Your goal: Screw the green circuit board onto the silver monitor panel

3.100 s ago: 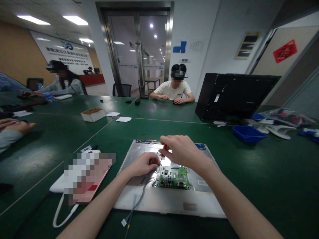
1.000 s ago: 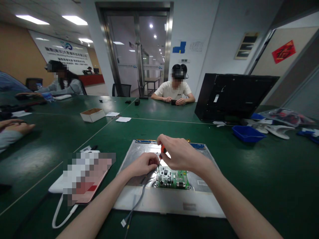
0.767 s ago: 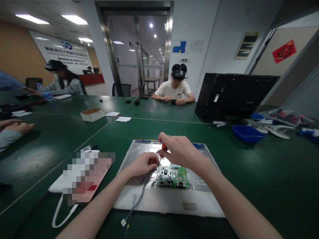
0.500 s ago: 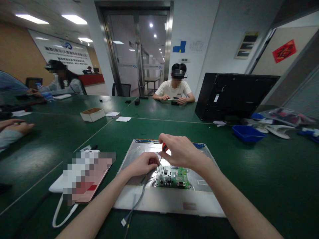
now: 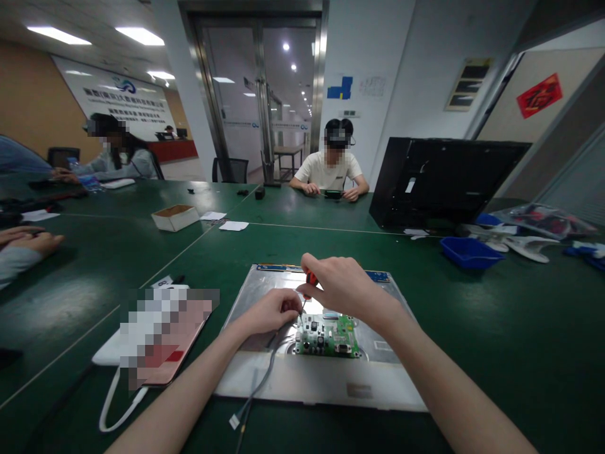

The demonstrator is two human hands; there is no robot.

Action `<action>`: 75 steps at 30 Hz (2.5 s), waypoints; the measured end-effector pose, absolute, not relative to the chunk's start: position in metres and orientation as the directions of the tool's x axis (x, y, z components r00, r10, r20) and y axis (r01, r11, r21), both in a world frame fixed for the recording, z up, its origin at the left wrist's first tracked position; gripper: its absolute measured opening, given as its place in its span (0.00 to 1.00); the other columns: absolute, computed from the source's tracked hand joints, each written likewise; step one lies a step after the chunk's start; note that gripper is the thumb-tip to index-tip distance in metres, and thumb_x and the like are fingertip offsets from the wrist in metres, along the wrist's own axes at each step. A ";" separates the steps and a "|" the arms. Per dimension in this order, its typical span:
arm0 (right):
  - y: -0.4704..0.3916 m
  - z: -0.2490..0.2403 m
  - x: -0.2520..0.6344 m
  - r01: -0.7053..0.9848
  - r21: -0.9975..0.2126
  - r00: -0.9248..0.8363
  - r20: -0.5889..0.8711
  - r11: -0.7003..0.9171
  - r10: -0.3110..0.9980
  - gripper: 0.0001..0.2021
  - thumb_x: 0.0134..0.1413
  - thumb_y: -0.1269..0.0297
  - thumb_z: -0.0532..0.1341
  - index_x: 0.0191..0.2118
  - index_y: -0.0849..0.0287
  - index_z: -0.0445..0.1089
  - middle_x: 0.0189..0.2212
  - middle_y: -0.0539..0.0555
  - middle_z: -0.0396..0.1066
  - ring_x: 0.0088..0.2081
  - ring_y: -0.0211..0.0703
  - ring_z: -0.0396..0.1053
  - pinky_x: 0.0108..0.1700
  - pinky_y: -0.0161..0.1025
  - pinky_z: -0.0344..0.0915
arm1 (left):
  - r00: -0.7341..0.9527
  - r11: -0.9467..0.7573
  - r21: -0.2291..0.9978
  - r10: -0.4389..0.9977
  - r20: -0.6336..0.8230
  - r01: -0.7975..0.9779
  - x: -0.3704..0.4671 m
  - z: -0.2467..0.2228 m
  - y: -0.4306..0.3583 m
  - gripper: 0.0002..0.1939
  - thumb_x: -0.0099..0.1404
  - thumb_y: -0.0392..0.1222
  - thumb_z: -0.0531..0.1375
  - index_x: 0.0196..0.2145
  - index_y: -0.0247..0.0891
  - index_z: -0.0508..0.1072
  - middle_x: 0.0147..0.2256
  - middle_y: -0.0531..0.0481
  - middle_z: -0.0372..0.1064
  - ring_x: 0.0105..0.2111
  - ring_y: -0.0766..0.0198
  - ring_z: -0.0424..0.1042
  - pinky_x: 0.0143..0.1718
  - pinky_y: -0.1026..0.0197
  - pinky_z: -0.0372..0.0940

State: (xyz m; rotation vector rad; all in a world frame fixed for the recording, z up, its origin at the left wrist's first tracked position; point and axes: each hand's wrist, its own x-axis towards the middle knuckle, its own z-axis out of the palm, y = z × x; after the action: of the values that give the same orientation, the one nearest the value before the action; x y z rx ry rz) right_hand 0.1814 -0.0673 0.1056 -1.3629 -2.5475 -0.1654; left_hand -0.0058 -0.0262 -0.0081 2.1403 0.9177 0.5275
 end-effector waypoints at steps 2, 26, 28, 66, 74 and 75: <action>-0.069 0.107 0.182 0.808 -0.042 -0.557 0.267 0.587 0.786 0.09 0.55 0.59 0.55 0.38 0.57 0.59 0.29 0.51 0.70 0.26 0.38 0.63 0.24 0.36 0.41 | 0.662 -0.482 0.759 0.744 0.090 0.438 -0.006 -0.009 -0.026 0.06 0.56 0.31 0.55 0.31 0.34 0.71 0.25 0.54 0.65 0.25 0.68 0.63 0.26 0.67 0.57; -0.071 0.110 0.180 0.799 -0.038 -0.570 0.271 0.600 0.776 0.07 0.54 0.61 0.56 0.37 0.57 0.61 0.31 0.51 0.72 0.28 0.37 0.66 0.24 0.36 0.43 | 0.657 -0.481 0.765 0.747 0.103 0.428 -0.005 -0.008 -0.027 0.06 0.56 0.31 0.55 0.32 0.34 0.71 0.25 0.54 0.65 0.25 0.68 0.62 0.26 0.67 0.57; -0.072 0.110 0.180 0.796 -0.048 -0.571 0.272 0.604 0.774 0.07 0.54 0.61 0.56 0.36 0.57 0.61 0.31 0.50 0.71 0.28 0.37 0.65 0.24 0.36 0.44 | 0.659 -0.486 0.765 0.744 0.109 0.422 -0.005 -0.008 -0.027 0.06 0.55 0.31 0.56 0.32 0.34 0.71 0.25 0.54 0.64 0.24 0.68 0.62 0.26 0.67 0.57; -0.069 0.099 0.167 0.880 -0.014 -0.446 0.314 0.474 0.838 0.07 0.56 0.61 0.52 0.39 0.56 0.61 0.25 0.50 0.71 0.23 0.37 0.62 0.24 0.38 0.39 | 0.645 -0.476 0.745 0.760 0.082 0.466 -0.006 -0.010 -0.027 0.06 0.56 0.31 0.55 0.32 0.34 0.71 0.25 0.53 0.66 0.26 0.66 0.65 0.28 0.66 0.59; -0.073 0.104 0.172 0.812 -0.152 -0.501 0.313 0.564 0.807 0.08 0.49 0.67 0.55 0.38 0.57 0.59 0.31 0.51 0.70 0.26 0.35 0.62 0.24 0.36 0.42 | 0.648 -0.483 0.752 0.756 0.098 0.449 -0.005 -0.009 -0.027 0.07 0.55 0.30 0.55 0.32 0.34 0.70 0.26 0.54 0.66 0.26 0.67 0.64 0.28 0.67 0.59; -0.073 0.105 0.173 0.814 -0.152 -0.499 0.310 0.560 0.809 0.08 0.49 0.65 0.56 0.37 0.57 0.59 0.31 0.51 0.70 0.26 0.36 0.63 0.24 0.35 0.43 | 0.646 -0.481 0.748 0.757 0.092 0.458 -0.005 -0.009 -0.027 0.07 0.55 0.30 0.55 0.32 0.34 0.70 0.25 0.54 0.66 0.26 0.67 0.64 0.27 0.67 0.59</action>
State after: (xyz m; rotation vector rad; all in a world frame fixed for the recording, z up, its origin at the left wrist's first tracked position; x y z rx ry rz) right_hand 0.1728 -0.0734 0.1047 -1.3286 -2.4523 -0.0206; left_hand -0.0055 -0.0268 -0.0085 2.1550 0.9402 0.5435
